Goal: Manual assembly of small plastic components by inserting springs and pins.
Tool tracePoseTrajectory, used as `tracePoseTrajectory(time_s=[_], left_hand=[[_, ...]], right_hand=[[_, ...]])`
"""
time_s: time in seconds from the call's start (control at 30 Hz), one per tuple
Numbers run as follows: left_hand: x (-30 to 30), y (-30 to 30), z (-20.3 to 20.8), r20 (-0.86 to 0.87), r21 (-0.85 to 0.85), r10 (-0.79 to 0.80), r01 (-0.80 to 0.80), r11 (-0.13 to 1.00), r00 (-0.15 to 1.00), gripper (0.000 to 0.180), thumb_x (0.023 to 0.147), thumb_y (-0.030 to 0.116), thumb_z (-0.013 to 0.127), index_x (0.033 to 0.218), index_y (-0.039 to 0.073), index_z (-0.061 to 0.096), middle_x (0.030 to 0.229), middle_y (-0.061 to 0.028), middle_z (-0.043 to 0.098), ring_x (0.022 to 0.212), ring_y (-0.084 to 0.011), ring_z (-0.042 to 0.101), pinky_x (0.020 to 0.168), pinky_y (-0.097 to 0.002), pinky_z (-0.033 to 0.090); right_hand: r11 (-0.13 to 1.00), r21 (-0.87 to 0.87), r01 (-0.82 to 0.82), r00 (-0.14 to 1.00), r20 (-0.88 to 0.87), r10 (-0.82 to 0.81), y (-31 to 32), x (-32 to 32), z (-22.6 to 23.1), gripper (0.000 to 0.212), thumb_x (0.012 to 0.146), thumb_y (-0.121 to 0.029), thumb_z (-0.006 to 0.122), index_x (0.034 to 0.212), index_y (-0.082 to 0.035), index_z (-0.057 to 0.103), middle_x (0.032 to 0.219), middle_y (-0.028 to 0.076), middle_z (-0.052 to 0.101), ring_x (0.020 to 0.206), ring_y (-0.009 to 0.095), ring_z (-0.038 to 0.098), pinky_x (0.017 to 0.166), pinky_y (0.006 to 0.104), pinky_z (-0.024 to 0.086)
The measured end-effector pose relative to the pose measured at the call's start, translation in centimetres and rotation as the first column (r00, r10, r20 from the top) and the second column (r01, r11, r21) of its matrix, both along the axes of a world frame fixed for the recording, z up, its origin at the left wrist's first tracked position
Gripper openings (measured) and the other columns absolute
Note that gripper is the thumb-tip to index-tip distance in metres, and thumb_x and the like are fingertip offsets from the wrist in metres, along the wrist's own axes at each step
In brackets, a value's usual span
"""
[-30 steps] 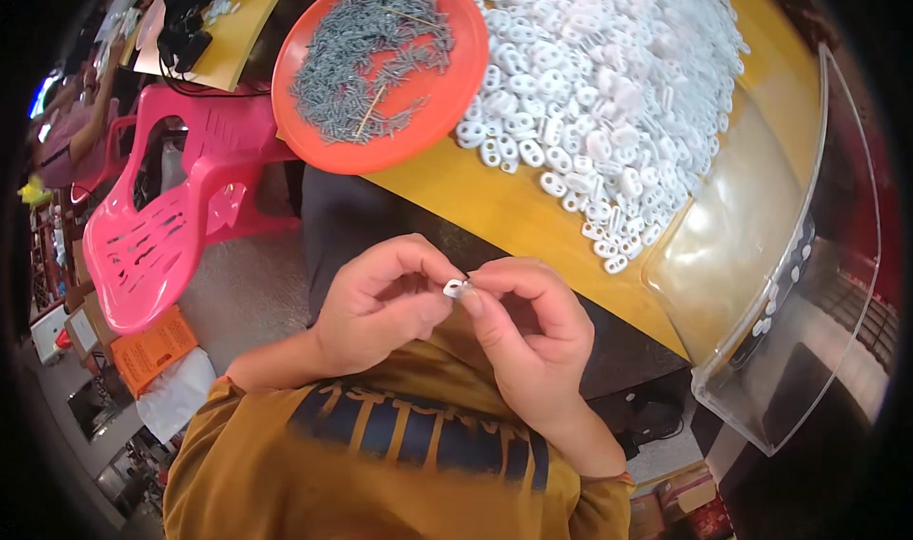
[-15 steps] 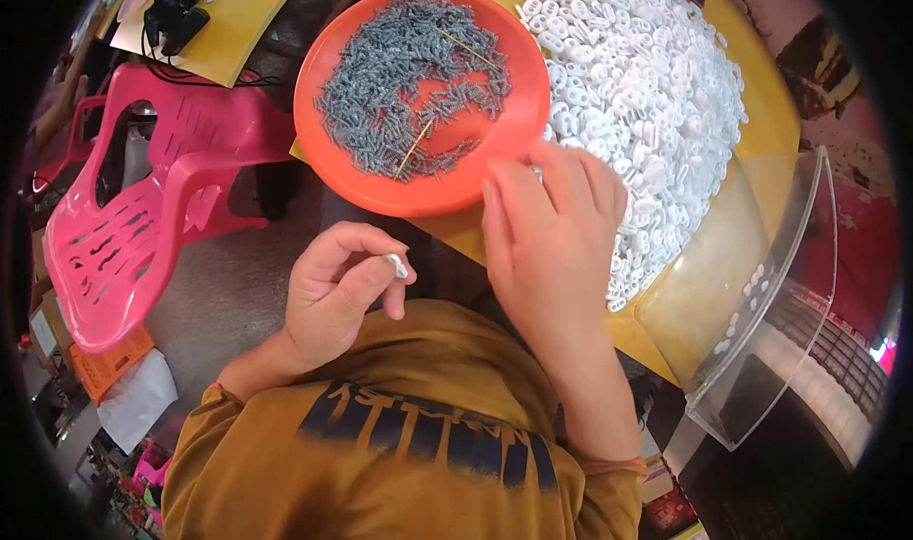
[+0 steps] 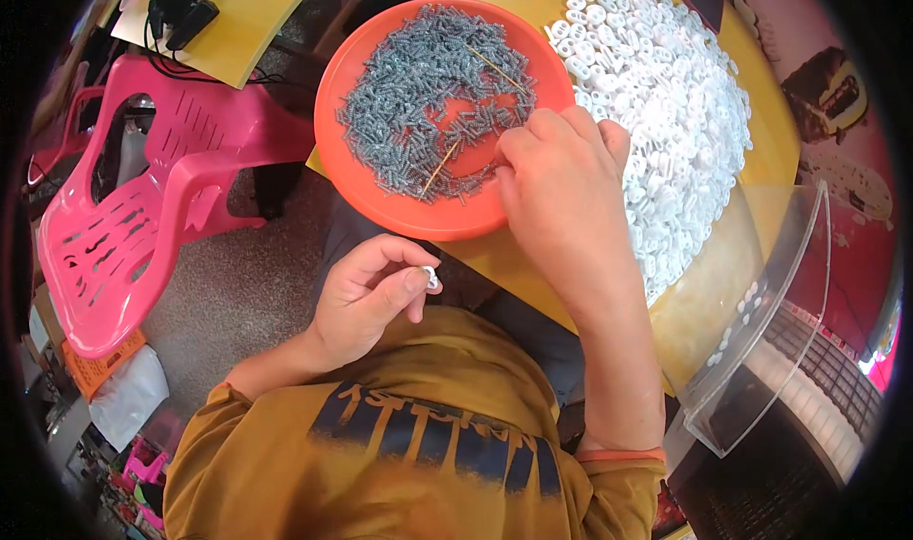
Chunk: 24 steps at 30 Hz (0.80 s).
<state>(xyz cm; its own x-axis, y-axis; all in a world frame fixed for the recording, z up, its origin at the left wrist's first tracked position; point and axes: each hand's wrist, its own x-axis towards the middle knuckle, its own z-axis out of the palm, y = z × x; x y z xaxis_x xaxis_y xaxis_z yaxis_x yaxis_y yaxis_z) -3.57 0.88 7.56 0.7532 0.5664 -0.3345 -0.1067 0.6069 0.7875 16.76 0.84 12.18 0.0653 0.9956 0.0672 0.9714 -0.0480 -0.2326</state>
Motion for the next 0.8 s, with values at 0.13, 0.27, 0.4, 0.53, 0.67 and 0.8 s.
tracePoseTrajectory(time_s=[0.13,0.27,0.4,0.53,0.67,0.8], left_hand=[[-0.1,0.4,0.1,0.005,-0.006,0.008,-0.008,1.0,1.0,0.015,0.089,0.008,0.049,0.102,0.0,0.051,0.086,-0.0057,0.057,0.064,-0.0067,0.051,0.06,-0.0195,0.042],[-0.4,0.5,0.0,0.004,-0.009,0.018,-0.018,1.0,1.0,0.016,0.089,0.008,0.049,0.102,0.0,0.051,0.085,-0.0057,0.057,0.064,-0.0066,0.05,0.06,-0.0195,0.042],[-0.6,0.6,0.2,-0.01,-0.006,0.025,-0.025,1.0,1.0,0.016,0.089,0.009,0.049,0.102,0.0,0.051,0.085,-0.006,0.057,0.063,-0.0067,0.051,0.059,-0.0196,0.042],[-0.8,0.8,0.6,-0.006,0.002,0.072,-0.072,0.997,0.997,0.015,0.088,0.008,0.049,0.101,0.0,0.051,0.085,-0.0063,0.057,0.062,-0.0072,0.051,0.058,-0.0196,0.043],[-0.2,1.3,2.0,0.039,0.022,0.118,-0.119,0.993,0.992,0.016,0.088,0.005,0.048,0.102,0.0,0.051,0.085,-0.0063,0.057,0.062,-0.007,0.05,0.057,-0.0194,0.042],[0.9,2.1,3.5,0.107,0.303,0.161,-0.186,0.935,0.981,0.018,0.086,0.0,0.048,0.103,0.001,0.053,0.087,-0.0062,0.055,0.061,-0.0062,0.049,0.055,-0.0186,0.041]], right_hand=[[0.998,-0.065,-0.027,0.999,-0.034,0.024,0.6,0.2,0.0,0.002,0.067,-0.008,0.06,0.066,-0.007,0.059,0.071,0.006,0.053,0.078,0.022,0.05,0.076,0.0361,0.033],[0.994,-0.085,-0.062,0.997,-0.05,0.057,1.0,0.3,-0.4,0.003,0.065,-0.006,0.059,0.062,-0.006,0.058,0.068,0.007,0.053,0.077,0.023,0.05,0.076,0.0361,0.033],[0.995,-0.074,-0.071,0.996,-0.05,0.068,0.9,0.4,-0.2,0.003,0.063,-0.005,0.058,0.06,-0.005,0.057,0.066,0.007,0.053,0.074,0.024,0.05,0.077,0.0357,0.033],[0.986,-0.141,0.091,0.906,-0.399,-0.141,0.3,0.0,0.7,0.003,0.066,-0.002,0.057,0.065,-0.002,0.054,0.067,0.007,0.055,0.069,0.019,0.053,0.07,0.0318,0.039],[0.948,-0.218,0.234,0.43,-0.851,-0.302,-1.3,-1.1,1.7,0.005,0.074,0.002,0.056,0.072,-0.001,0.053,0.071,0.002,0.056,0.071,0.009,0.054,0.063,0.0234,0.043],[0.973,-0.092,0.21,0.043,-0.994,-0.103,-3.0,-2.3,2.2,0.019,0.073,0.008,0.06,0.085,-0.002,0.049,0.079,0.002,0.055,0.076,0.008,0.053,0.07,0.0214,0.043]])
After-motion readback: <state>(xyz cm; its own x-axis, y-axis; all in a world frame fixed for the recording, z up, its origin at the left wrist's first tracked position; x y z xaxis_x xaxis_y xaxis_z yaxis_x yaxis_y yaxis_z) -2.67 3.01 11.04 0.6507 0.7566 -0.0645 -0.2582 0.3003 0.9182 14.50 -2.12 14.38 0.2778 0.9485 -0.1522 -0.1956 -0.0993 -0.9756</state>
